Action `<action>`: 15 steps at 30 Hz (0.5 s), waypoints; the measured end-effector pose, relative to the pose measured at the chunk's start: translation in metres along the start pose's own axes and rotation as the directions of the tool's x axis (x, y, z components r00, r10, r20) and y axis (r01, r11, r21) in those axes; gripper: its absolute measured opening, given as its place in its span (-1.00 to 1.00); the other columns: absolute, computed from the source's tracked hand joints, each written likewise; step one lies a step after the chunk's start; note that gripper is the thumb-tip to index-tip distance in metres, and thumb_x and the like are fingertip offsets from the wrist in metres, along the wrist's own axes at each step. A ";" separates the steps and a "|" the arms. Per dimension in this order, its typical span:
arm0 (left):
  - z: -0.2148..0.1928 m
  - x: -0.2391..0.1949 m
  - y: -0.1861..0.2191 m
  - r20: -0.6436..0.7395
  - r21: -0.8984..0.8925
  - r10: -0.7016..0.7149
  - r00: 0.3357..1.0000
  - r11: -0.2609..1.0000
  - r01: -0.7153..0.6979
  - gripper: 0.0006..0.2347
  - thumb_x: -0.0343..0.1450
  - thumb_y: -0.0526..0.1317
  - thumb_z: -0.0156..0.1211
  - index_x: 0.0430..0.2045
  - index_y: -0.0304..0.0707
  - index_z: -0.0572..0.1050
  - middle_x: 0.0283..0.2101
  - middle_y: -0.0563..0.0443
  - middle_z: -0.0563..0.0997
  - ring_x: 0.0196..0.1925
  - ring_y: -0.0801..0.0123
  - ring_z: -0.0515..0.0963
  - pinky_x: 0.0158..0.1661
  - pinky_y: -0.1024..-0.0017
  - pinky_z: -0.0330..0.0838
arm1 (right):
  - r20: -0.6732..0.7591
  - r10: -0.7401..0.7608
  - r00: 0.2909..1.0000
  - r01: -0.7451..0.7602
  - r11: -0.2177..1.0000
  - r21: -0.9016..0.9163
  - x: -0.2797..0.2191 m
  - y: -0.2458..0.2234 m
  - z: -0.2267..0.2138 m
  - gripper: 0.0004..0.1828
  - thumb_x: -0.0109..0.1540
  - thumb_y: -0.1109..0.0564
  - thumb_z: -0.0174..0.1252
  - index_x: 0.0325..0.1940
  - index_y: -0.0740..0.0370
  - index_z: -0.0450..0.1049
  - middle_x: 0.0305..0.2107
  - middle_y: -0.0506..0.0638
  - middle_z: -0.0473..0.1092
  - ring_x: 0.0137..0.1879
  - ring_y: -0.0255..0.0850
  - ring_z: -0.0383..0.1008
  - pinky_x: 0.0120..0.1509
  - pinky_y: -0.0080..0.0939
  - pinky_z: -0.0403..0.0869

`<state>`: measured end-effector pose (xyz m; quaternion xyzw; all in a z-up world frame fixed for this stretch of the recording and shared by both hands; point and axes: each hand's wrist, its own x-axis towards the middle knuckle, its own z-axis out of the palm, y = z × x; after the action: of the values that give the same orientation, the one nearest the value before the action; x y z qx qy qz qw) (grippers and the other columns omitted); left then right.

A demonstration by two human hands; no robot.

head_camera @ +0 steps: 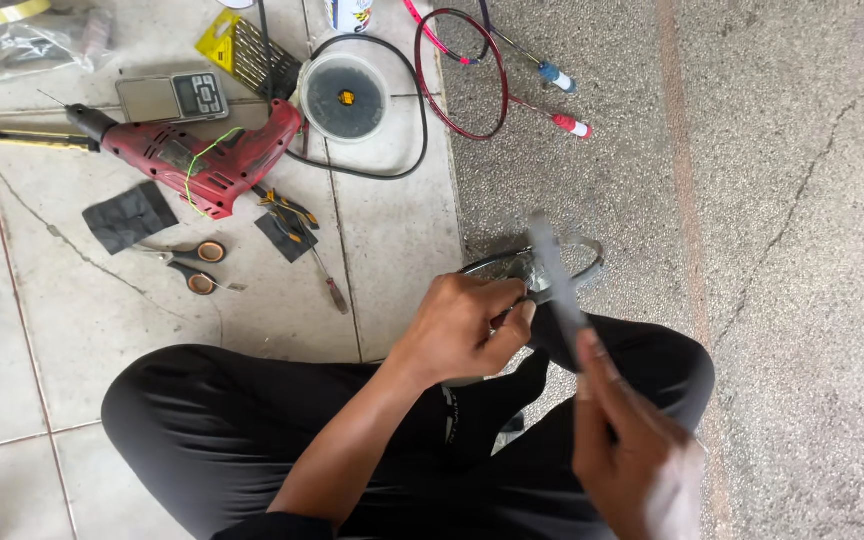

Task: The person sits on the floor and uses a metal file to smooth the frame of a badminton racket. They rotate the racket to file different sections of the frame. The person then picks up a yellow stringing tool and places it against the racket frame, appearing to measure or align it.

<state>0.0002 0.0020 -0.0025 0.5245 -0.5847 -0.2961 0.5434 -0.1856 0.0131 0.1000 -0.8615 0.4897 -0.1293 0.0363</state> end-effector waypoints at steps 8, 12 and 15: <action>-0.011 0.004 0.004 -0.072 -0.059 0.018 0.997 0.998 -0.023 -0.69 0.41 -0.15 0.06 -0.78 -0.15 0.21 -0.82 0.00 0.24 -0.79 0.19 0.25 -0.64 0.31 0.15 | -0.067 0.121 0.990 -0.114 0.987 0.110 0.055 0.034 0.036 -0.67 0.44 0.07 0.10 0.29 0.04 0.51 -0.61 0.03 0.41 -0.53 -0.02 0.38 -0.35 0.04 0.32; -0.033 0.010 -0.003 -0.301 -0.076 0.160 0.940 0.979 -0.191 -0.58 0.37 -0.14 0.29 -0.80 -0.14 0.14 -0.86 -0.01 0.13 -0.86 0.14 0.21 -0.74 0.47 0.16 | -0.036 0.356 0.934 -0.286 0.803 0.522 0.069 0.108 0.096 -0.68 0.52 -0.08 0.03 -0.22 0.08 0.50 -0.74 -0.14 0.29 -0.56 -0.23 0.34 -0.37 -0.28 0.31; -0.041 0.012 0.003 -0.349 -0.040 0.186 0.919 0.976 -0.212 -0.54 0.32 -0.13 0.40 -0.81 -0.15 0.13 -0.86 -0.03 0.13 -0.87 0.15 0.22 -0.74 0.48 0.16 | 0.057 0.252 0.966 -0.213 0.649 0.731 0.078 0.089 0.110 -0.65 0.47 -0.08 -0.07 -0.05 0.23 0.47 -0.72 -0.07 0.25 -0.53 -0.28 0.22 -0.33 -0.31 0.24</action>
<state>0.0403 0.0008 0.0140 0.4845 -0.5195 -0.1658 0.6840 -0.1933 -0.1060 -0.0080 -0.7015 0.5042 -0.3294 0.3811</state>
